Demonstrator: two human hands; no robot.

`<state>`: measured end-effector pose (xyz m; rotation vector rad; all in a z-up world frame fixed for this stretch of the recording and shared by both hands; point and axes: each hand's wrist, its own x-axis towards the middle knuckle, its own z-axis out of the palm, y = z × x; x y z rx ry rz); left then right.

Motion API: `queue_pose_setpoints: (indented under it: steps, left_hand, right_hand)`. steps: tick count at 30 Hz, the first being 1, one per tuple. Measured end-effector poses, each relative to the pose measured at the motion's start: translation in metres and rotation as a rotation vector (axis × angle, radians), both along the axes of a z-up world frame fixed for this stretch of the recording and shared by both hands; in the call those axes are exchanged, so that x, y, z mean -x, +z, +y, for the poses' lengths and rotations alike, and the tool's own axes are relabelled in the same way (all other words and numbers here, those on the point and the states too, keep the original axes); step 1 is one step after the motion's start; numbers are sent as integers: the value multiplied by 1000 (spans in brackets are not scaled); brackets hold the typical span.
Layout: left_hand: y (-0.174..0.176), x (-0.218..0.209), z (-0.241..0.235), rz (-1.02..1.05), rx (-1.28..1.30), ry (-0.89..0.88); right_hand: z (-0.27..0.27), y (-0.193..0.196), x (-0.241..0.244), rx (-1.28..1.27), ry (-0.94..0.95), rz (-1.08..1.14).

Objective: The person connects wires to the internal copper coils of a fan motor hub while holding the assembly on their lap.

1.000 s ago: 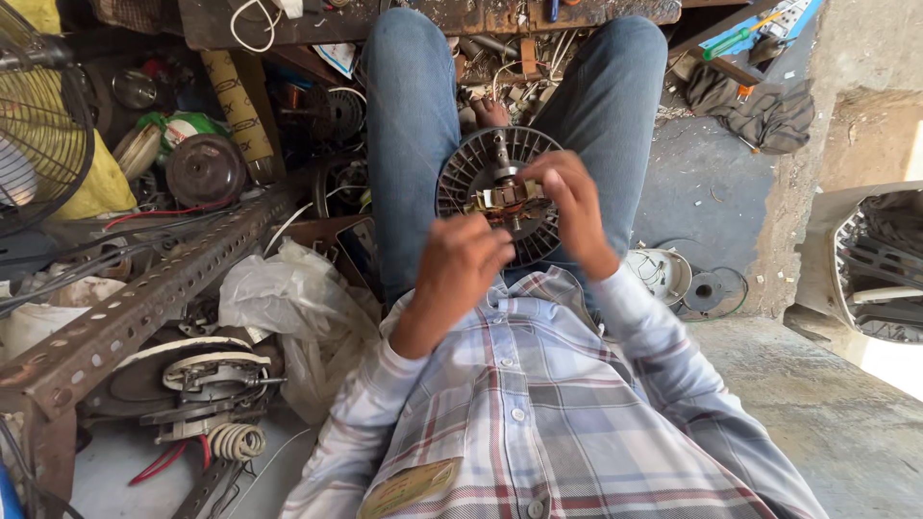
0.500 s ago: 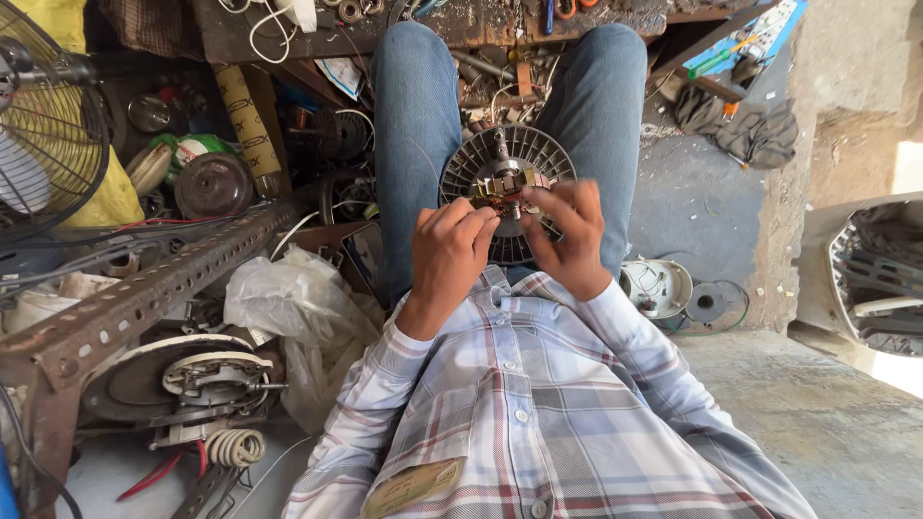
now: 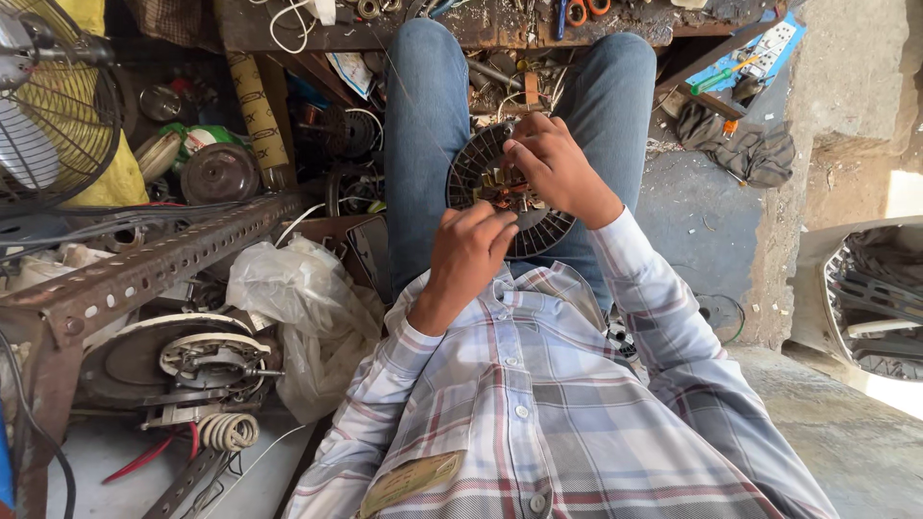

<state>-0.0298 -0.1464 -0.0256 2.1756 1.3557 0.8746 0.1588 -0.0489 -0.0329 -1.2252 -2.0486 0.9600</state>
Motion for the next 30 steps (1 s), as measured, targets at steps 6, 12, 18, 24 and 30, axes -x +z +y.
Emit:
queue_pose_setpoints:
  steps: [6,12,18,24,30]
  left_hand:
    - [-4,-3,-4,83,112,-133]
    - [31,7,11,273,30,-206]
    - [58,-12,72,240,-242,-213]
    - [-4,-27,153,305,116,-106]
    - [-15,5,137,212,75,21]
  right_hand:
    - [-43,5,6,-497,-344,66]
    - [-93,-15,-12,-479,9,-2]
    - [-94,-70,6,97,-598,482]
    - [-76,-51,6,32,-639,501]
    - [-19,-42,-21,108,-58,533]
